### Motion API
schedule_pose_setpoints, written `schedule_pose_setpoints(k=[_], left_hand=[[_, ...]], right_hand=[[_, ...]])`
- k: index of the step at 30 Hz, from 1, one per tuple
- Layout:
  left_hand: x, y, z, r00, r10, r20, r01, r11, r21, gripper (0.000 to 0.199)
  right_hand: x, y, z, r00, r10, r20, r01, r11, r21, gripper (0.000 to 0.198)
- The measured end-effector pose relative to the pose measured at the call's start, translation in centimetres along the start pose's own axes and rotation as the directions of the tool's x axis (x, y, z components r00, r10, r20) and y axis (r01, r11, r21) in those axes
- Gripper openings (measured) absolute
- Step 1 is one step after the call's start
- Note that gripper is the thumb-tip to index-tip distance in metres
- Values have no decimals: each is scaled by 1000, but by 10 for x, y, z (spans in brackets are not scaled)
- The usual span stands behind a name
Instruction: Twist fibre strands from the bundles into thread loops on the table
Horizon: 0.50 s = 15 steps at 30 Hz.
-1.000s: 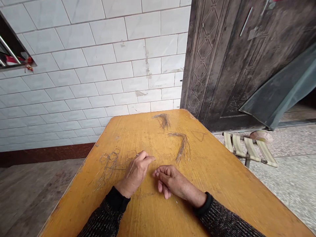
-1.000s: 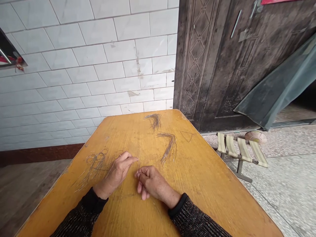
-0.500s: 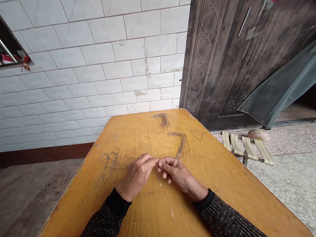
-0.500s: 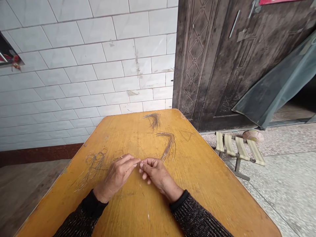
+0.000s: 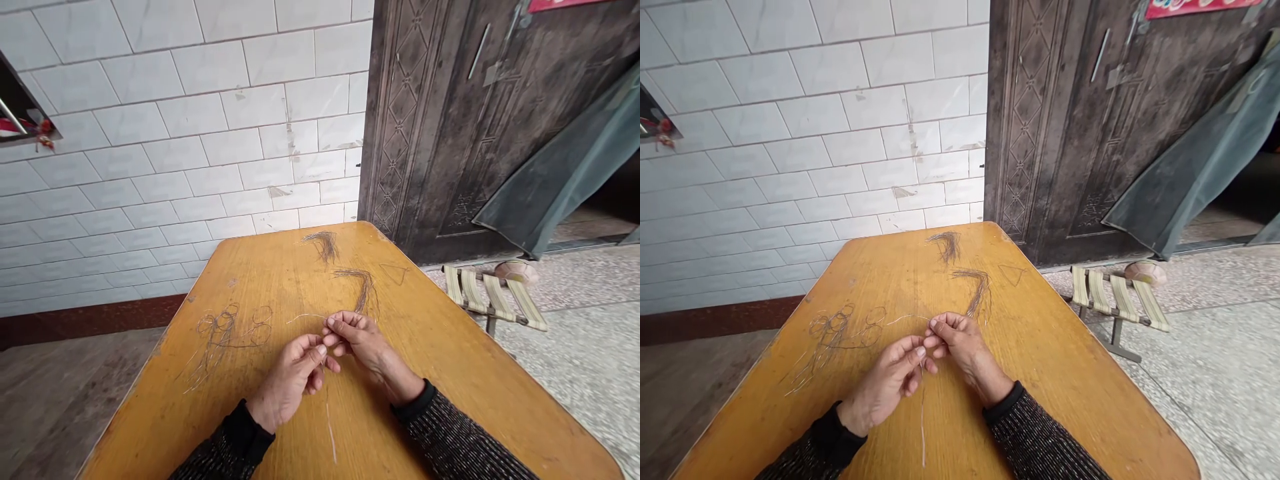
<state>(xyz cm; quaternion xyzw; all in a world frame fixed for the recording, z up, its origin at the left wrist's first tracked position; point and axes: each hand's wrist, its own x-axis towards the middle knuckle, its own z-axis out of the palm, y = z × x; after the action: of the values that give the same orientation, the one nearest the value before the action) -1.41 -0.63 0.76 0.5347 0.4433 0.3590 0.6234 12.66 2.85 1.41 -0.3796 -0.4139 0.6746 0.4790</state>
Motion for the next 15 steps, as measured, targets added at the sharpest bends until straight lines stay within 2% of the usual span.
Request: schedule_pose_setpoints(k=[3,5,7,9,12,15], left_hand=[[1,-2,1,999,-29,19,32,984,-173,32],[1,-4,3,999,-29,19,31,985,-170,31],[1,-4,4,1000,-11,13,12,998,-57,30],[-1,-3,6,999,34,-8,-32,987,157,28],[-4,1,9,986,159,-46,-118,869,480,30],[-7,4,12,976,216,-35,-155,795,586,29]], right_hand=[[0,2,0,999,2,38,-2,1000,2,28],[0,2,0,998,1,59,-2,1000,13,27],[-1,3,1,998,-6,68,5,1000,28,27],[-2,5,3,998,-22,67,20,999,37,27],[-2,7,4,998,-22,62,20,999,32,28],[0,7,2,999,-3,50,1,999,43,27]])
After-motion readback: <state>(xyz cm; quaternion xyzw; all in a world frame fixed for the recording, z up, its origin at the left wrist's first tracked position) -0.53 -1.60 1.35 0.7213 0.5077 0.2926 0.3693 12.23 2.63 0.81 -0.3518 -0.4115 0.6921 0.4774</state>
